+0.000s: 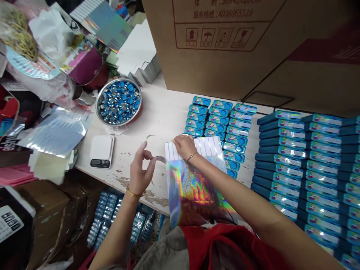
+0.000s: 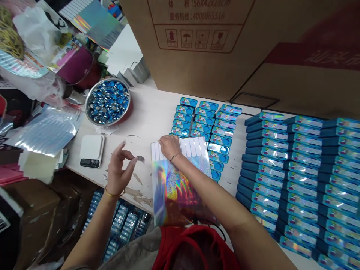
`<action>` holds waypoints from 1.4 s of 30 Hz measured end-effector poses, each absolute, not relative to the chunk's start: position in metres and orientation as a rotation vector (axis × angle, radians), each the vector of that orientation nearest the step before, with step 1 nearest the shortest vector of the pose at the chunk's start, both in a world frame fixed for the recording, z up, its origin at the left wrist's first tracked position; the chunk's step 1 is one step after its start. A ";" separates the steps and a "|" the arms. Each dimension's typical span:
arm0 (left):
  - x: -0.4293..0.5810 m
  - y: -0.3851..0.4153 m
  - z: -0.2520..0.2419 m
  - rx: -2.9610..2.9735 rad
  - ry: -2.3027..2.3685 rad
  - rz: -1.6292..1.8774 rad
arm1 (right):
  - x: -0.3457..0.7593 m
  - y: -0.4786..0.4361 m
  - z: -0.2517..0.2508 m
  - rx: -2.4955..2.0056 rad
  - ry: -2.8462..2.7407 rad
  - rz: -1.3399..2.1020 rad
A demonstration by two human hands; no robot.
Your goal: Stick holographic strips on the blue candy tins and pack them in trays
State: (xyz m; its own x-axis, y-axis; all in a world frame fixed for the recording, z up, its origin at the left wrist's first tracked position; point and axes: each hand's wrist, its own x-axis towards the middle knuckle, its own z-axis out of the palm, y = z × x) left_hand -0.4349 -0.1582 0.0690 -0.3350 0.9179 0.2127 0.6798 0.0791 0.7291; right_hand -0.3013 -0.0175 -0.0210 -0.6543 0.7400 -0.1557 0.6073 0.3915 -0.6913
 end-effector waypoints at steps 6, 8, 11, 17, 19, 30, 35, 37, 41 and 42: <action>-0.397 -0.138 0.099 1.080 1.849 1.471 | -0.259 -0.039 0.008 -0.913 -1.648 1.491; -0.383 -0.126 0.096 1.029 1.816 1.450 | -0.233 -0.050 0.023 -0.927 -1.481 1.634; -0.357 -0.108 0.088 1.043 1.813 1.357 | -0.198 -0.061 0.042 -1.033 -1.446 1.644; -0.300 -0.068 0.067 1.135 1.709 1.183 | -0.144 -0.050 0.041 -1.380 -1.346 1.444; -0.280 -0.051 0.056 1.153 1.662 1.150 | -0.125 -0.038 0.033 -1.410 -1.264 1.413; -0.214 0.040 -0.001 1.438 1.898 0.878 | -0.059 0.035 -0.022 -1.622 -1.490 0.998; -0.209 0.051 -0.012 1.531 2.023 0.710 | -0.055 0.047 -0.041 -1.655 -1.576 0.955; -0.208 0.053 -0.015 1.561 2.045 0.647 | -0.055 0.049 -0.048 -1.680 -1.593 0.966; -0.209 0.053 -0.016 1.621 2.095 0.501 | -0.058 0.047 -0.065 -1.762 -1.474 1.067; -0.209 0.053 -0.016 1.632 2.131 0.467 | -0.059 0.044 -0.069 -1.770 -1.415 1.081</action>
State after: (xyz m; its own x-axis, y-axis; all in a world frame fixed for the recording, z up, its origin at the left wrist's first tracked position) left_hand -0.2093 0.0531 -0.0159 -0.2271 0.9664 -0.1201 0.8275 0.2565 0.4994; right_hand -0.0594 0.0439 -0.0685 0.0906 0.9722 -0.2161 0.4642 -0.2332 -0.8545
